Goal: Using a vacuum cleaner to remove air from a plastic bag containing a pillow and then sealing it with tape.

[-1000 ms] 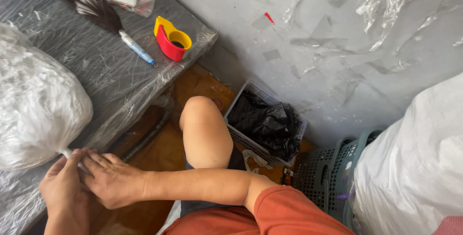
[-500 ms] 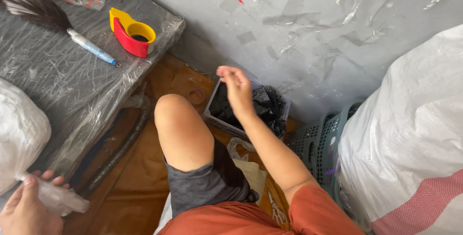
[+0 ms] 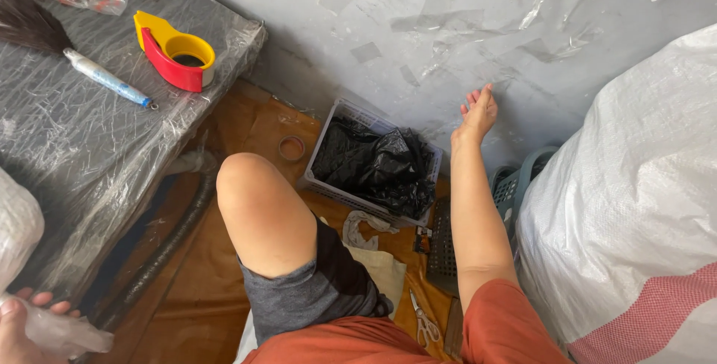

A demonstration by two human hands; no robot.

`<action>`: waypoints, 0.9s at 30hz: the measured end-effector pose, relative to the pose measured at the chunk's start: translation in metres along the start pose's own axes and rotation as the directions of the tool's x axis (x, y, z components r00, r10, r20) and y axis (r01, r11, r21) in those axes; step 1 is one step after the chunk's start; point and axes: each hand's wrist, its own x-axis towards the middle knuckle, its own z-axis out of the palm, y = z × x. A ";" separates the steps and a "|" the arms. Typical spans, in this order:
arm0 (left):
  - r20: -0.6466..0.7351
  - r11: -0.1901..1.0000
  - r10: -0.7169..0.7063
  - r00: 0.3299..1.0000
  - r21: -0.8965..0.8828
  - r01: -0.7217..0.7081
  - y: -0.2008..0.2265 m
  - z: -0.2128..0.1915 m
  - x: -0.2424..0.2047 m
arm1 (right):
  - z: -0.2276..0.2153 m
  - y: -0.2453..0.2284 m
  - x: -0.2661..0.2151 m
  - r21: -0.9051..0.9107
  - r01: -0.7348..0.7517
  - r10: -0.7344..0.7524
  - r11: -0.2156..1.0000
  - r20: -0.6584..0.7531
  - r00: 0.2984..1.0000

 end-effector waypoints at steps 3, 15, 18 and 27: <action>-0.035 0.999 -0.017 0.999 -0.031 0.016 0.007 0.014 -0.006 | 0.007 -0.014 0.012 0.041 -0.049 0.047 0.998 0.035 0.998; -0.243 0.992 0.092 0.966 -0.059 -0.109 0.028 0.060 -0.028 | -0.001 0.009 0.026 -0.161 0.273 -0.277 0.949 -0.006 0.961; -0.141 0.986 0.167 0.976 0.048 -0.162 0.019 0.036 -0.020 | -0.001 0.011 0.029 -0.298 0.489 -0.510 0.820 0.011 0.860; -0.316 0.980 0.197 0.928 0.059 -0.188 -0.023 0.032 0.010 | 0.012 0.013 0.020 -0.398 0.739 -0.758 0.543 0.147 0.636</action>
